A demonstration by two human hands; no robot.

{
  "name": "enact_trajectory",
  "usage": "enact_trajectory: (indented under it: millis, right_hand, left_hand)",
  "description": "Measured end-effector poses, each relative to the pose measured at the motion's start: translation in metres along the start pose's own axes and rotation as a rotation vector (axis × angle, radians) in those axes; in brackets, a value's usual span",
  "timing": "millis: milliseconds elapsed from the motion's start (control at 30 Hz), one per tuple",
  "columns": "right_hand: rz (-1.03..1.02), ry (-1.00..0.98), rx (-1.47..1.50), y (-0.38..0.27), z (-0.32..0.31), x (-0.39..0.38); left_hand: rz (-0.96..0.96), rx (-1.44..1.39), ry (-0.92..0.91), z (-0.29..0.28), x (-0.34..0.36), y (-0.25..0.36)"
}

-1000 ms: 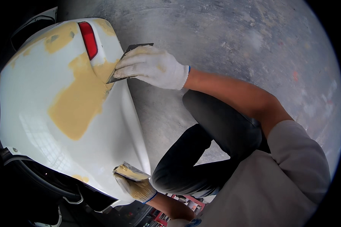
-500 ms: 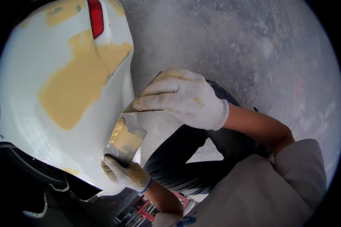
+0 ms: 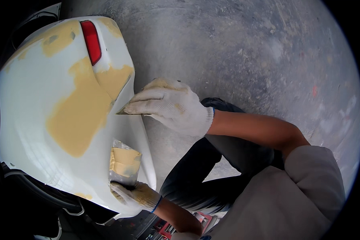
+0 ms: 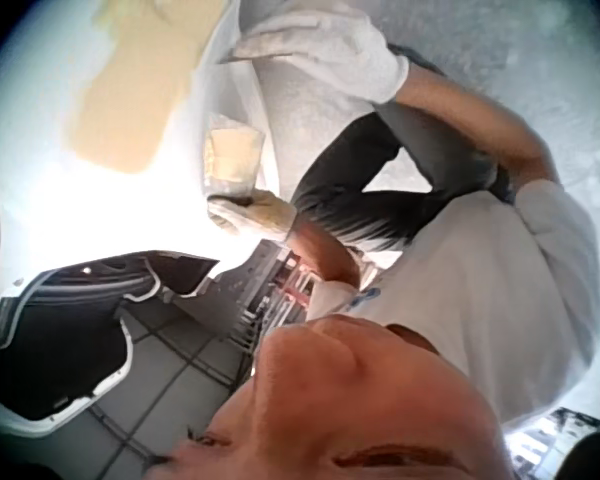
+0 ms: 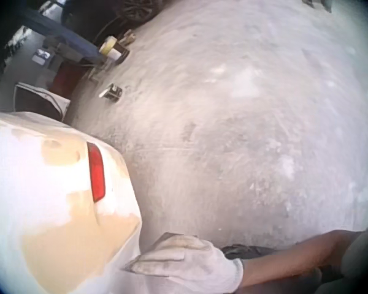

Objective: The person removes blue masking tape from a white car bumper and then applies a yellow body filler to the surface using a metal spreader. They smooth the filler across the bumper area, working on different sections to cover the prepared surface.

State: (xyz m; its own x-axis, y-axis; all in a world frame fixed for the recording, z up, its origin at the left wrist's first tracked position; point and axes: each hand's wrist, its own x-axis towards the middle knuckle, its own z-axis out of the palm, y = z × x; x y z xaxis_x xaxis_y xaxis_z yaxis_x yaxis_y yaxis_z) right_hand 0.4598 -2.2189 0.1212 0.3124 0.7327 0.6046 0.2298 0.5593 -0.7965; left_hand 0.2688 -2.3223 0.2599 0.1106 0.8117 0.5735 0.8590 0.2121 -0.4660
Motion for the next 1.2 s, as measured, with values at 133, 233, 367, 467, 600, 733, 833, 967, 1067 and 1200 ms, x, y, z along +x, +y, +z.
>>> enact_trajectory:
  millis: [133, 233, 367, 467, 600, 733, 833, 967, 1067, 1200]
  right_hand:
    - [-0.079, 0.191, -0.08, 0.028, 0.042, 0.012]
    - [-0.076, 0.176, -0.075, 0.039, 0.064, 0.009]
    - [-0.042, 0.227, -0.012, 0.038, 0.078, -0.008]
    - [-0.019, 0.218, -0.039, 0.037, 0.071, 0.001]
    - [-0.023, 0.193, -0.06, 0.036, 0.072, 0.001]
    - [0.028, 0.24, -0.025, 0.027, 0.044, -0.008]
    - [0.333, -0.132, 0.362, -0.008, 0.002, -0.011]
    - [0.616, -0.834, 0.883, -0.013, -0.035, -0.016]
    - [0.375, -0.787, 0.497, 0.014, -0.022, -0.027]
    - [0.356, -0.105, 0.18, 0.027, 0.011, 0.011]
  left_hand:
    - [0.01, 0.026, -0.027, 0.001, -0.01, -0.013]
    - [0.021, -0.005, -0.024, 0.001, -0.015, -0.014]
    - [0.007, 0.002, -0.042, -0.002, -0.014, -0.014]
    - [0.089, 0.056, -0.013, 0.002, -0.02, -0.027]
    - [0.126, 0.021, -0.003, 0.004, -0.017, -0.021]
    - [-0.326, -0.62, -0.089, 0.008, -0.013, -0.019]
    - [-0.503, -0.983, -0.24, 0.002, -0.002, 0.005]
    - [-0.535, -1.144, -0.239, 0.004, 0.009, 0.018]
    - [0.153, -0.224, -0.02, 0.018, 0.007, -0.023]
    - [0.141, -0.075, 0.01, 0.019, -0.004, -0.032]
